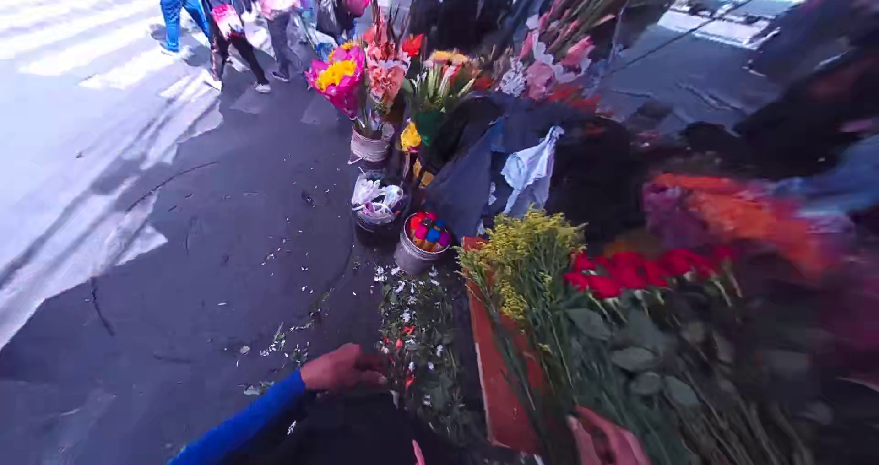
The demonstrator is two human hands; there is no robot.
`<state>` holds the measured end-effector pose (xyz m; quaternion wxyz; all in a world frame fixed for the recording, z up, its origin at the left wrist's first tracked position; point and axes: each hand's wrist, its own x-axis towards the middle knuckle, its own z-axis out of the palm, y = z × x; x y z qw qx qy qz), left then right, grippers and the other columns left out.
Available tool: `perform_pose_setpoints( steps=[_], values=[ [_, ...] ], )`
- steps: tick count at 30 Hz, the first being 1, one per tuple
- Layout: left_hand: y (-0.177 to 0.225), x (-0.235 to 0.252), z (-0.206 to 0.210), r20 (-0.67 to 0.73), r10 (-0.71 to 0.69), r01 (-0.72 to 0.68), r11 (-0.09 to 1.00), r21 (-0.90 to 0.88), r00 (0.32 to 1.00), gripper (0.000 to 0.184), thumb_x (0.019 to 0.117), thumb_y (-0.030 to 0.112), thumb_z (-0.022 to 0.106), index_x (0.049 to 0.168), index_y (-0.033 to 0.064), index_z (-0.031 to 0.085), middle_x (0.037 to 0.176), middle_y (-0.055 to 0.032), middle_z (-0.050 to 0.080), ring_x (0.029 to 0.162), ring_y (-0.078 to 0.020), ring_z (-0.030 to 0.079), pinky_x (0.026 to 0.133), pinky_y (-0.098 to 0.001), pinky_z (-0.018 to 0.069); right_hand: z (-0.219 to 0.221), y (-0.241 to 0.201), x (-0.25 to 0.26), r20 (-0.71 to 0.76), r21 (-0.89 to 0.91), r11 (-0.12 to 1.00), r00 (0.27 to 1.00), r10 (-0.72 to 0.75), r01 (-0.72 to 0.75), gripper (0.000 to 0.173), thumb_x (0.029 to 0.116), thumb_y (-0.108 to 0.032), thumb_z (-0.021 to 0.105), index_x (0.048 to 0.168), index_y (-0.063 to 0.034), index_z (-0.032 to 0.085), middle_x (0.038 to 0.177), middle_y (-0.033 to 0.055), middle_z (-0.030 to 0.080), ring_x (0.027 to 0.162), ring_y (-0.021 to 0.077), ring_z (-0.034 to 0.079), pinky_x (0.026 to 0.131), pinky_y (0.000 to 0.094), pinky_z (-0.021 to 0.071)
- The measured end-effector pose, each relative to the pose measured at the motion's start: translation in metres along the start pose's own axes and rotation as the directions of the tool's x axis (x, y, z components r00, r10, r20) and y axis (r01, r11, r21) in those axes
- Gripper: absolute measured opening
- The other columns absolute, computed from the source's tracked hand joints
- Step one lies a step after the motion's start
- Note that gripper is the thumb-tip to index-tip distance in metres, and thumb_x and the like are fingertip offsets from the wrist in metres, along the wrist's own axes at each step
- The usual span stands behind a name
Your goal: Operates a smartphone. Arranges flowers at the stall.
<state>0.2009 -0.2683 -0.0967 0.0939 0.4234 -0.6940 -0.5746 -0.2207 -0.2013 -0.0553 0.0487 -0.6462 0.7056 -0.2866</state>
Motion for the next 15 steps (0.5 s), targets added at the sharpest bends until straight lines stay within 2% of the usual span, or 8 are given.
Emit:
perform_pose_setpoints(
  steps=[2, 6, 8, 11, 15],
  values=[
    [0.011, 0.028, -0.007, -0.012, -0.041, 0.041, 0.999, -0.003, 0.999, 0.035, 0.1039, 0.036, 0.058, 0.114, 0.0071, 0.074, 0.085, -0.0073, 0.070, 0.070, -0.0148, 0.062, 0.071, -0.0389, 0.0544, -0.007, 0.007, 0.021, -0.010, 0.007, 1.000, 1.000, 0.002, -0.002, 0.028, 0.0995, -0.019, 0.062, 0.113, 0.0023, 0.073, 0.103, 0.0246, 0.070, 0.086, 0.0386, 0.071, 0.077, 0.0574, 0.0574],
    [0.040, 0.099, -0.014, 0.000, 0.022, -0.022, 0.998, 0.066, 1.000, 0.031, 0.1028, 0.034, 0.059, 0.112, 0.0089, 0.075, 0.080, -0.0025, 0.071, 0.067, -0.0119, 0.065, 0.068, -0.0368, 0.0562, -0.017, 0.040, 0.046, -0.139, 0.001, 0.996, 0.986, 0.092, -0.093, 0.025, 0.0987, -0.024, 0.063, 0.107, -0.0057, 0.077, 0.097, 0.0145, 0.074, 0.082, 0.0295, 0.072, 0.074, 0.0507, 0.0590],
    [0.053, 0.134, -0.017, 0.018, 0.075, -0.076, 0.993, 0.095, 0.997, 0.031, 0.1019, 0.033, 0.059, 0.112, 0.0083, 0.074, 0.082, -0.0021, 0.073, 0.070, -0.0116, 0.068, 0.071, -0.0376, 0.0592, -0.017, 0.058, 0.052, -0.129, 0.002, 0.984, 0.975, 0.178, -0.179, 0.024, 0.0993, -0.024, 0.063, 0.107, -0.0062, 0.077, 0.099, 0.0144, 0.073, 0.085, 0.0298, 0.072, 0.077, 0.0520, 0.0587],
    [0.069, 0.177, -0.023, 0.073, 0.098, -0.109, 0.982, 0.154, 0.992, 0.032, 0.1009, 0.033, 0.061, 0.113, 0.0076, 0.074, 0.092, -0.0048, 0.075, 0.081, -0.0154, 0.072, 0.081, -0.0429, 0.0596, -0.012, 0.077, 0.059, -0.090, -0.031, 0.957, 0.954, 0.285, -0.289, 0.023, 0.1001, -0.024, 0.063, 0.108, -0.0076, 0.077, 0.102, 0.0150, 0.073, 0.091, 0.0323, 0.072, 0.080, 0.0561, 0.0575],
    [0.070, 0.223, -0.038, 0.185, 0.133, -0.166, 0.970, 0.176, 0.974, 0.033, 0.1009, 0.033, 0.061, 0.117, 0.0066, 0.072, 0.096, -0.0065, 0.075, 0.085, -0.0163, 0.072, 0.083, -0.0420, 0.0598, -0.013, 0.087, 0.080, -0.128, -0.067, 0.946, 0.943, 0.307, -0.317, 0.020, 0.0993, -0.020, 0.064, 0.107, -0.0069, 0.077, 0.103, 0.0149, 0.073, 0.091, 0.0310, 0.072, 0.079, 0.0526, 0.0590]
  ],
)
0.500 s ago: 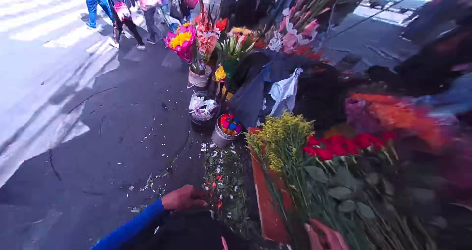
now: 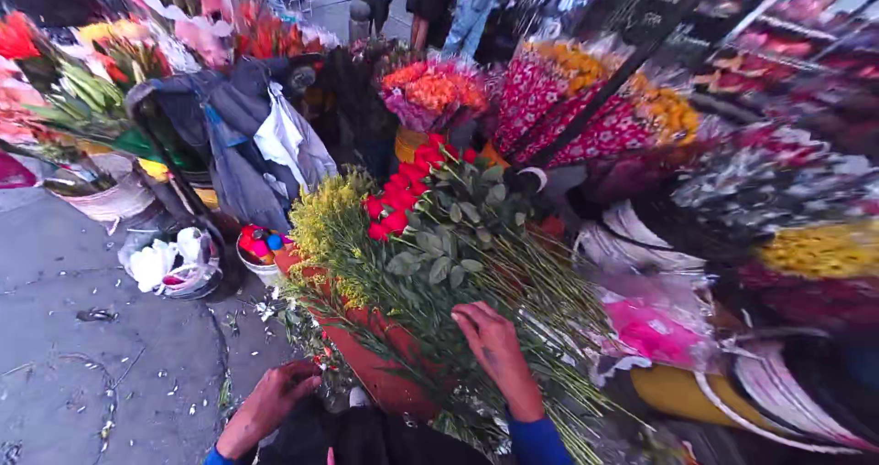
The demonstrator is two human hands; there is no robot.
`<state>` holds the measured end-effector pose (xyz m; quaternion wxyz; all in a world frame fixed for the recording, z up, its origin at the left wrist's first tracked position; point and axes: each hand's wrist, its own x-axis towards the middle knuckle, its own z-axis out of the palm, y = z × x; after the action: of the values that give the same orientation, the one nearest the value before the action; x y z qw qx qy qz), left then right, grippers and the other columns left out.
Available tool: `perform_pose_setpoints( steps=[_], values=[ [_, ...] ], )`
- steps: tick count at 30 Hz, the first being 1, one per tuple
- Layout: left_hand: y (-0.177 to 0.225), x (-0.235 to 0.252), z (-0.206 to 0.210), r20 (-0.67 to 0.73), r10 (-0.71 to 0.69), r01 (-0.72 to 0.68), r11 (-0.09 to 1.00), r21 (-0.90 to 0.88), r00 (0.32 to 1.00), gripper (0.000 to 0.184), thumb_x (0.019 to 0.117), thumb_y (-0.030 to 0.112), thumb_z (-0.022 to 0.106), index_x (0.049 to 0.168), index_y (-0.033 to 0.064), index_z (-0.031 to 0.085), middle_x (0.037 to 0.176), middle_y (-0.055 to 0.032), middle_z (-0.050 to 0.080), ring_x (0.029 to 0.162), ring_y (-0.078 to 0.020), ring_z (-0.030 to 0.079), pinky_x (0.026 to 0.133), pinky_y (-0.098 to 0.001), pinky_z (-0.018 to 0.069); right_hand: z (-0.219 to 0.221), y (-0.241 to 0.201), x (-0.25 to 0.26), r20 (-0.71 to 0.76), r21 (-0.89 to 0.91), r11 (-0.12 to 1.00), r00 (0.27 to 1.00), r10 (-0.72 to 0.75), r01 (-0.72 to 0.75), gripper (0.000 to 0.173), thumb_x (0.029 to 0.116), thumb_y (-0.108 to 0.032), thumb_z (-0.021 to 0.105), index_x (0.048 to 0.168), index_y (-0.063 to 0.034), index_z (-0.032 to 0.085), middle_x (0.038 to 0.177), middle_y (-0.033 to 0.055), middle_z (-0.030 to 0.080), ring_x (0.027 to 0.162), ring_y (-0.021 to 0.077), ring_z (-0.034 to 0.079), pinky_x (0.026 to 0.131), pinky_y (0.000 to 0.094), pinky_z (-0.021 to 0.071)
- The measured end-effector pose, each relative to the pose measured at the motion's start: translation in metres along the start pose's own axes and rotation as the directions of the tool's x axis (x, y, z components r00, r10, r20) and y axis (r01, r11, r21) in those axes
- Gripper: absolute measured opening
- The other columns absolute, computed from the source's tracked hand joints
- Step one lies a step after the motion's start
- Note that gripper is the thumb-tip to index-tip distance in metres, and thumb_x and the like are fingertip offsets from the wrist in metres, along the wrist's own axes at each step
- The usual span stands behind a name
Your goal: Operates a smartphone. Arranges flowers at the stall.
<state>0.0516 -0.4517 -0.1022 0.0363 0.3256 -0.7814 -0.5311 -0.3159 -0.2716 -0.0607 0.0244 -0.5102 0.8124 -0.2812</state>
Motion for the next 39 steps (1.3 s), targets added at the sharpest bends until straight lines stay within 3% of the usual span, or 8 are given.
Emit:
perform_pose_setpoints(
  steps=[7, 14, 19, 24, 28, 32, 36, 39],
  values=[
    [-0.020, 0.063, -0.052, 0.418, 0.030, -0.025, 1.000, -0.018, 0.908, 0.033, 0.1024, 0.031, 0.061, 0.122, 0.0061, 0.070, 0.103, -0.0103, 0.074, 0.092, -0.0196, 0.072, 0.090, -0.0449, 0.0571, -0.038, 0.053, 0.098, -0.285, -0.182, 0.971, 0.953, 0.100, -0.156, 0.031, 0.1057, -0.017, 0.049, 0.118, -0.0009, 0.071, 0.124, 0.0234, 0.066, 0.121, 0.0388, 0.062, 0.104, 0.0542, 0.0475],
    [-0.038, 0.102, -0.115, 0.497, 0.221, -0.212, 0.974, -0.076, 0.839, 0.036, 0.1011, 0.033, 0.062, 0.125, 0.0065, 0.069, 0.109, -0.0119, 0.073, 0.096, -0.0202, 0.071, 0.088, -0.0429, 0.0580, -0.021, 0.130, 0.160, -0.040, -0.283, 0.854, 0.895, 0.444, -0.437, 0.042, 0.1027, -0.024, 0.059, 0.134, 0.0034, 0.059, 0.139, 0.0331, 0.053, 0.135, 0.0520, 0.046, 0.111, 0.0682, 0.0343],
    [-0.055, 0.104, -0.137, 0.497, 0.232, -0.179, 0.972, -0.152, 0.836, 0.034, 0.1022, 0.033, 0.060, 0.124, 0.0083, 0.069, 0.103, -0.0072, 0.074, 0.089, -0.0135, 0.070, 0.084, -0.0354, 0.0588, -0.004, 0.110, 0.144, -0.267, -0.406, 0.825, 0.914, 0.305, -0.394, 0.029, 0.1040, -0.020, 0.054, 0.119, -0.0002, 0.069, 0.124, 0.0275, 0.065, 0.125, 0.0505, 0.054, 0.109, 0.0689, 0.0318],
    [-0.053, 0.114, -0.143, 0.603, 0.260, -0.194, 0.965, -0.173, 0.754, 0.033, 0.1018, 0.030, 0.061, 0.124, 0.0071, 0.069, 0.100, -0.0071, 0.074, 0.088, -0.0132, 0.070, 0.084, -0.0358, 0.0586, -0.009, 0.086, 0.138, -0.479, -0.524, 0.769, 0.873, 0.088, -0.365, 0.036, 0.1079, -0.022, 0.044, 0.118, 0.0057, 0.064, 0.121, 0.0322, 0.062, 0.124, 0.0544, 0.052, 0.111, 0.0673, 0.0322],
    [-0.033, 0.133, -0.136, 0.637, 0.361, -0.283, 0.932, -0.226, 0.681, 0.032, 0.1022, 0.028, 0.062, 0.124, 0.0062, 0.069, 0.104, -0.0081, 0.073, 0.092, -0.0127, 0.070, 0.087, -0.0350, 0.0579, -0.032, 0.037, 0.139, -0.528, -0.495, 0.796, 0.848, 0.044, -0.350, 0.032, 0.1075, -0.022, 0.046, 0.121, 0.0008, 0.065, 0.128, 0.0311, 0.058, 0.117, 0.0522, 0.057, 0.098, 0.0636, 0.0453],
    [-0.001, 0.147, -0.113, 0.591, 0.422, -0.230, 0.898, -0.374, 0.687, 0.052, 0.1013, 0.034, 0.062, 0.142, 0.0024, 0.054, 0.124, -0.0121, 0.068, 0.108, -0.0183, 0.069, 0.096, -0.0382, 0.0572, -0.048, -0.030, 0.120, -0.486, -0.529, 0.833, 0.862, -0.144, -0.160, 0.022, 0.1043, -0.014, 0.055, 0.118, -0.0050, 0.070, 0.122, 0.0305, 0.060, 0.090, 0.0467, 0.066, 0.068, 0.0570, 0.0546],
    [0.036, 0.155, -0.075, 0.380, 0.591, -0.280, 0.734, -0.618, 0.712, 0.092, 0.0937, 0.048, 0.069, 0.157, -0.0032, 0.027, 0.153, -0.0173, 0.048, 0.138, -0.0267, 0.053, 0.110, -0.0435, 0.0506, -0.027, -0.114, 0.077, -0.358, -0.107, 0.994, 0.934, -0.020, -0.020, 0.023, 0.1058, -0.018, 0.054, 0.114, -0.0055, 0.071, 0.113, 0.0165, 0.060, 0.100, 0.0199, 0.062, 0.085, 0.0307, 0.0530],
    [0.063, 0.150, -0.050, 0.067, 0.752, -0.278, 0.323, -0.905, 0.656, 0.098, 0.0827, 0.047, 0.082, 0.159, 0.0103, 0.032, 0.161, -0.0128, 0.040, 0.147, -0.0311, 0.040, 0.120, -0.0496, 0.0379, 0.007, -0.165, 0.046, -0.115, 0.369, 0.929, 0.989, 0.088, -0.040, 0.019, 0.1035, -0.019, 0.058, 0.111, -0.0079, 0.072, 0.109, 0.0058, 0.060, 0.102, 0.0049, 0.058, 0.088, 0.0183, 0.0510]
  ],
)
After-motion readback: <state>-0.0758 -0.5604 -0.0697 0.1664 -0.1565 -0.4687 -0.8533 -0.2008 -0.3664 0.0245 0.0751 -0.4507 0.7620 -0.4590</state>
